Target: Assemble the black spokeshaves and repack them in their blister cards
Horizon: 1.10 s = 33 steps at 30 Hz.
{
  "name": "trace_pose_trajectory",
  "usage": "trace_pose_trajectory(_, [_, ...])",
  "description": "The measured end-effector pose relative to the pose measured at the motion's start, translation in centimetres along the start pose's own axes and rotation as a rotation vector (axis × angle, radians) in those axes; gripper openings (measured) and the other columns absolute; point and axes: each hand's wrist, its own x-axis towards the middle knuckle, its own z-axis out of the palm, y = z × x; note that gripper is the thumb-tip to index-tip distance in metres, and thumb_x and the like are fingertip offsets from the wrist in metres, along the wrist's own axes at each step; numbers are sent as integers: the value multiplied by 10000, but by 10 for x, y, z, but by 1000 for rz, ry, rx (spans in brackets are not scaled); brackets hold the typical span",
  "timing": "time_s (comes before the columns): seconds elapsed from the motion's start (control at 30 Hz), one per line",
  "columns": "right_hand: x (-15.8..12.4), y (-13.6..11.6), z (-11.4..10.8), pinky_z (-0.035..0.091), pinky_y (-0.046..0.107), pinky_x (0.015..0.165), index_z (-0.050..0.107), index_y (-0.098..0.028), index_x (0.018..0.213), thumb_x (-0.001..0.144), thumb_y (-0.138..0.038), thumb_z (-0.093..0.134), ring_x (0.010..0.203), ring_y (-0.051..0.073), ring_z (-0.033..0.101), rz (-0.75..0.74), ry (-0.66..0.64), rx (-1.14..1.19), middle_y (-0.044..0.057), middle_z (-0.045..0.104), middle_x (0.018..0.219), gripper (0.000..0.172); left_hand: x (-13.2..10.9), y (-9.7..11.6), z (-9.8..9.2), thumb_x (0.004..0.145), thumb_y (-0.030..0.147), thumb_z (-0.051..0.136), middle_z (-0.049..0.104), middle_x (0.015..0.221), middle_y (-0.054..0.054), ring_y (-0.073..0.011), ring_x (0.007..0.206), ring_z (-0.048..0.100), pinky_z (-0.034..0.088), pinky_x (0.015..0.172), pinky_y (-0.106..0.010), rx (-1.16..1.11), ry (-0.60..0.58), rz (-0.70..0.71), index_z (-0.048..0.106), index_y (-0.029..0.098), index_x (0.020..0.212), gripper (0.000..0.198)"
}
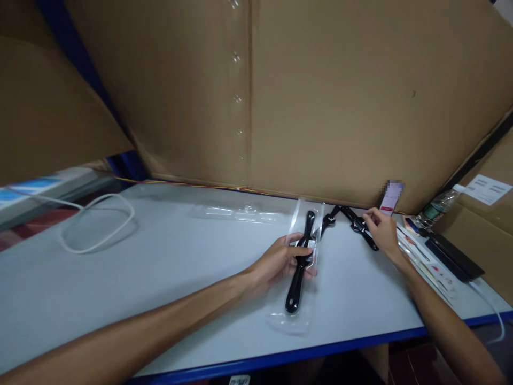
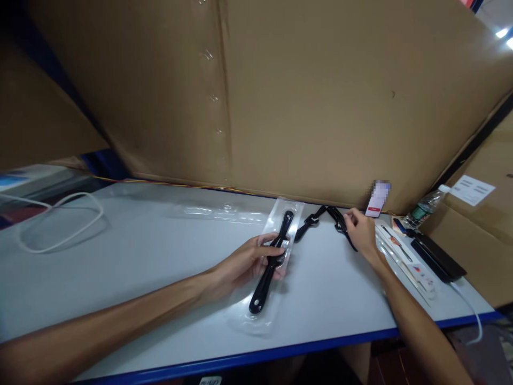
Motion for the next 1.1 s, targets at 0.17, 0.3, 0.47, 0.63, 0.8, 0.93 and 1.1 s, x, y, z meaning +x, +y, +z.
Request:
trace_pose_trajectory(0.17, [22,31,-33,388,284,613,717,-183,813,853,-398,543,571,182,562,122,211,-151,20,639,591,280,-2,1,-2,785,154,770,621,730,-9,-188,625,688,622,681,-361,-30,57,-7,572,138,1096,369])
trace_pose_trajectory(0.3, [30,54,-53,432,300,671,757,-194,905,875,-345,550,749,230,673,259,132,-375,86,756,807,258,-2,2,-1,762,139,791,622,759,-11,-166,634,663,624,650,-329,-84,79,-2,600,144,1058,352])
trace_pose_trajectory(0.47, [30,76,-72,487,344,763,751,-252,1131,946,-366,516,1010,295,709,560,-165,-674,134,759,1116,320,-2,2,-1,747,146,813,664,810,-38,-172,649,665,614,628,-310,-110,136,-12,615,163,1048,361])
trace_pose_trajectory(0.63, [23,99,-80,518,351,774,772,-178,1044,782,-314,746,986,324,723,681,-383,-681,174,759,1072,296,0,0,-6,699,201,882,664,818,-41,-169,659,660,618,639,-300,-95,105,-14,660,164,1008,382])
trace_pose_trajectory(0.8, [17,113,-77,526,364,833,718,-174,1169,722,-311,819,1068,334,701,698,-505,-662,185,727,1174,478,-4,4,1,720,194,858,650,782,-38,-163,641,639,627,640,-307,-105,134,-21,685,150,941,284])
trace_pose_trajectory(0.93, [18,117,-75,529,433,899,681,-144,1213,797,-328,794,1136,354,666,725,-538,-680,215,675,1263,468,-6,6,5,750,196,822,640,780,-40,-163,626,627,620,602,-303,-100,177,-19,691,138,913,217])
trace_pose_trajectory(1.1, [15,121,-77,578,444,895,631,-159,1246,963,-391,669,1044,231,670,708,-505,-675,97,663,1223,368,-4,4,0,765,254,830,652,807,-48,-171,637,625,616,606,-321,-77,160,-17,688,139,947,257])
